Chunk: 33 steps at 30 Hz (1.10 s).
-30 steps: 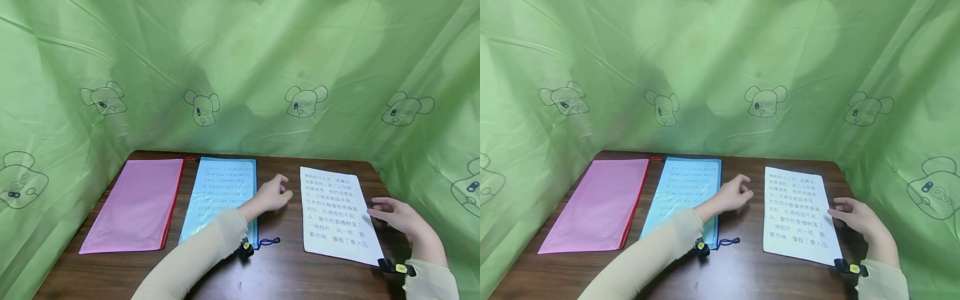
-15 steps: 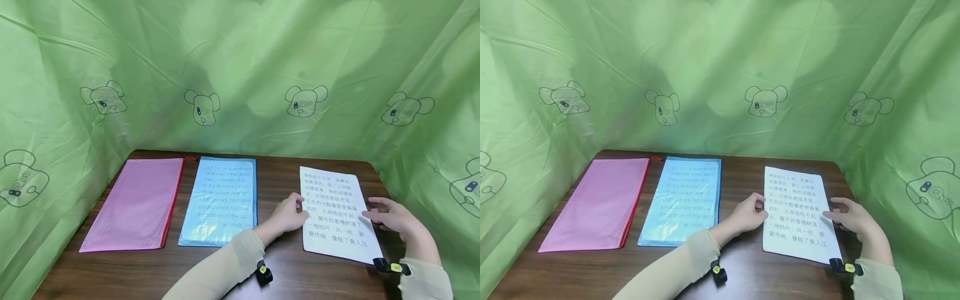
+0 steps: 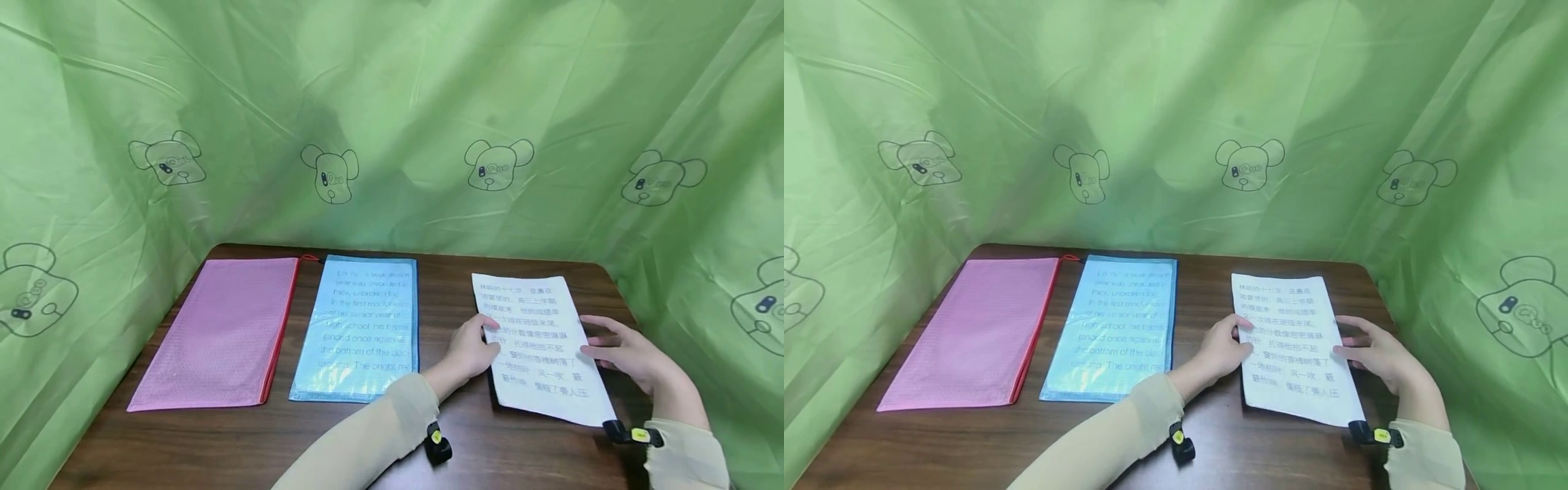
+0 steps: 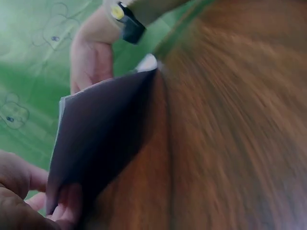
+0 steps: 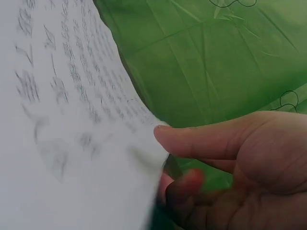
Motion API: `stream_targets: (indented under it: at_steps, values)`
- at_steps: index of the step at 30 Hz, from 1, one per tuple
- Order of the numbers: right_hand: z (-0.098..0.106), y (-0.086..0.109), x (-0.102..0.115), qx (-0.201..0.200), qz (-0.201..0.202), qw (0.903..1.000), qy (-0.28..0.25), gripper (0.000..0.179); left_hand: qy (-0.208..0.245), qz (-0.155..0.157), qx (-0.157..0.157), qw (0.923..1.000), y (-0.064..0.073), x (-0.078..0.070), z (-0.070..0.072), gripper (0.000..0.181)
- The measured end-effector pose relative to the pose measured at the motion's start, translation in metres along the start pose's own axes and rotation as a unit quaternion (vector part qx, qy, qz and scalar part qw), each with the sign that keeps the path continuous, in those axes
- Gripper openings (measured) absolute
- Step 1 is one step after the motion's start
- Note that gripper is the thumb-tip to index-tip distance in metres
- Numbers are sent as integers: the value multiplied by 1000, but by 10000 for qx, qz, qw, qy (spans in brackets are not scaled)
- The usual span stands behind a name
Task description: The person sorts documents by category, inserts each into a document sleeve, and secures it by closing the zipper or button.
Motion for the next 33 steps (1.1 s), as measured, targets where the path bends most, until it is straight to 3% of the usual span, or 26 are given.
stream_targets:
  at_steps: [1,6,12,16,21,28,33]
  values:
    - [-2,0,1,66,81,9999,-85,84,81,80,-28,9999,1,-2,2,30]
    - [-11,-2,19,316,538,9967,-525,75,180,-158,-260,9994,2,4,10,33]
    - [-23,-10,39,-449,512,9970,-379,59,413,-448,-409,9973,2,-2,36,33]
    - [-30,-17,58,-486,640,9944,-680,56,882,-792,-416,9921,4,-5,67,35]
    - [-42,-25,93,-355,1131,9866,-1124,52,1373,-1118,-394,9834,10,3,112,37]
    - [-60,-43,144,233,2016,9637,-1732,55,1614,-1242,-460,9780,22,15,174,35]
    - [-75,-58,170,258,2098,9566,-2005,49,1530,-1240,-502,9791,25,20,209,33]
Point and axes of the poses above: each hand's wrist, its own y-axis away from the middle knuckle, its own z-axis out of the back of the hand, x = y × z, the point moved 1 cm from there along -y, towards the middle knuckle, and after that the axes turned 14 degrees about y, right-handed, at the moved point
